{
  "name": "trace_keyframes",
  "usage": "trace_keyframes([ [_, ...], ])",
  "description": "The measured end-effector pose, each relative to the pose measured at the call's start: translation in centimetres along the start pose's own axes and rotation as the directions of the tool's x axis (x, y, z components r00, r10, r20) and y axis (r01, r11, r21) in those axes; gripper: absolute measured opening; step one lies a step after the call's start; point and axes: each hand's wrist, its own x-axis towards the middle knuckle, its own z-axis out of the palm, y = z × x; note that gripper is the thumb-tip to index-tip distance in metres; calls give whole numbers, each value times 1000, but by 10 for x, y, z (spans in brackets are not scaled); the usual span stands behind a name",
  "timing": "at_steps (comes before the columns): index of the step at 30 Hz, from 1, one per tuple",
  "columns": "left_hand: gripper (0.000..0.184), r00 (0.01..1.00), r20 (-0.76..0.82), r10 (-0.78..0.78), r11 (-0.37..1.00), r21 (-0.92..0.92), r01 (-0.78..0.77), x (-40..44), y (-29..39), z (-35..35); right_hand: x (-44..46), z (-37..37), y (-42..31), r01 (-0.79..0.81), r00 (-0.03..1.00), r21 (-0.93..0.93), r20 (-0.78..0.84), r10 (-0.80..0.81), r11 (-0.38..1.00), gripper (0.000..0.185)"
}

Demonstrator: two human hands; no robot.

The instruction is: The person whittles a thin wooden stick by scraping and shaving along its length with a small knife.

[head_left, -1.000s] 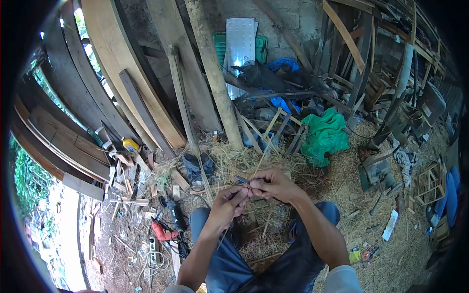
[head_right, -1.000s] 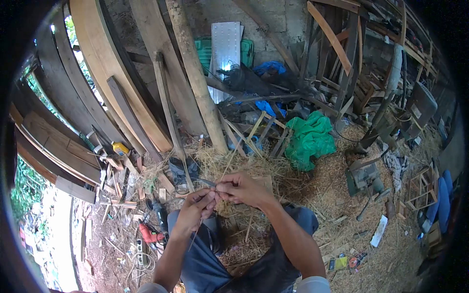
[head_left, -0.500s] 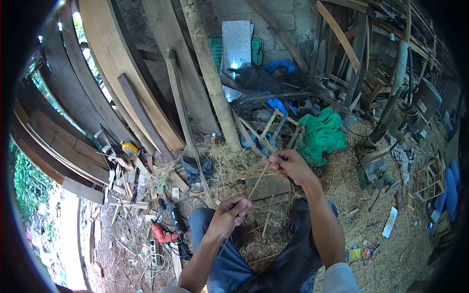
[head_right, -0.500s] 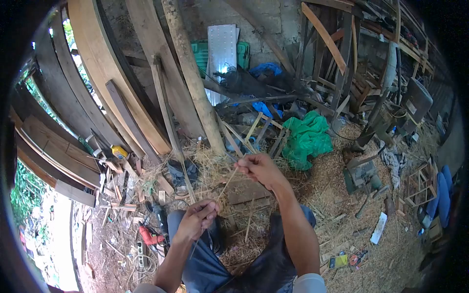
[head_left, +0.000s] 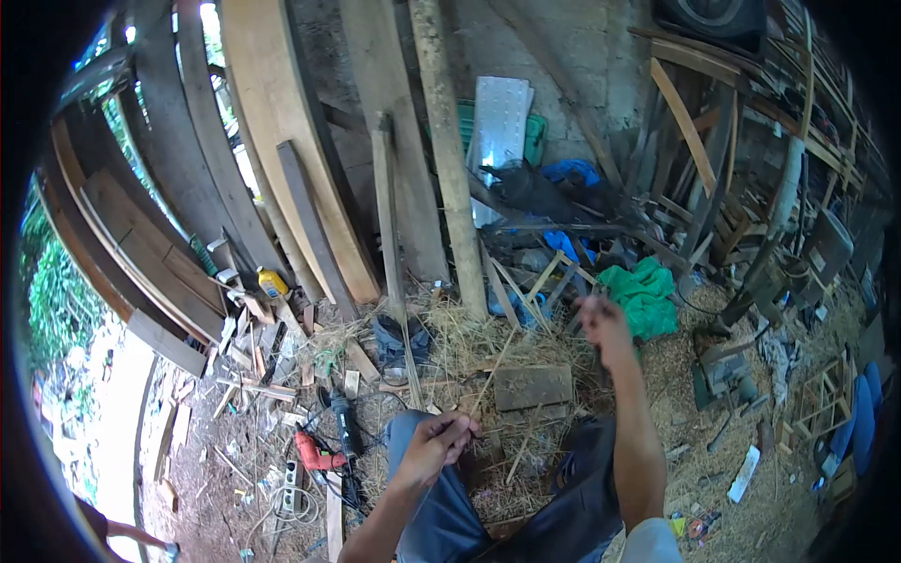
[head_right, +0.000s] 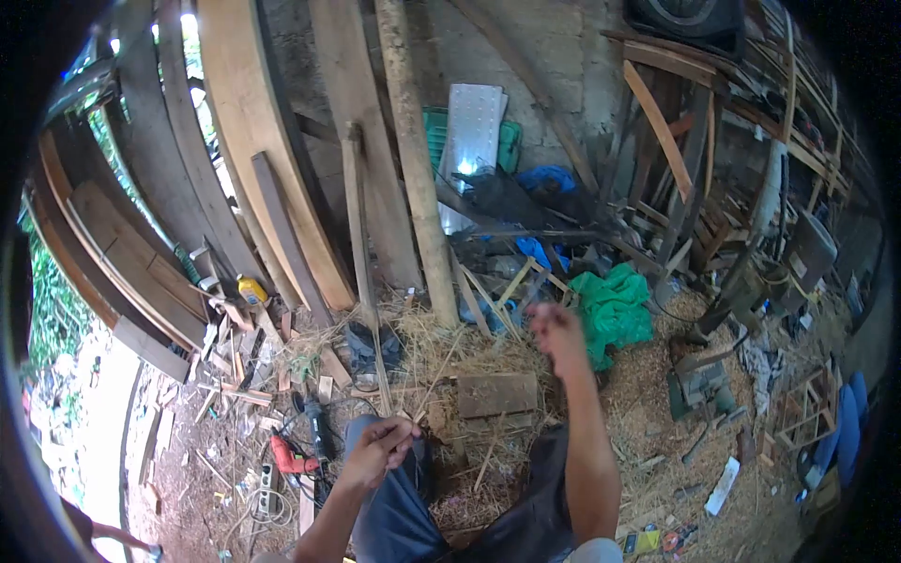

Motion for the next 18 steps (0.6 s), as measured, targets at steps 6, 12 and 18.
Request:
trace_keyframes([
  [6,22,978,-77,193,975,125,-183,34,1,7,-94,101,-1,-266,775,-131,559,293,955,25],
  [12,21,978,-111,178,975,152,-160,21,2,17,-94,106,20,-335,705,-102,633,321,937,24],
  [18,20,967,-134,218,956,230,-184,10,-9,23,-74,89,5,-323,795,-154,492,356,934,21],
])
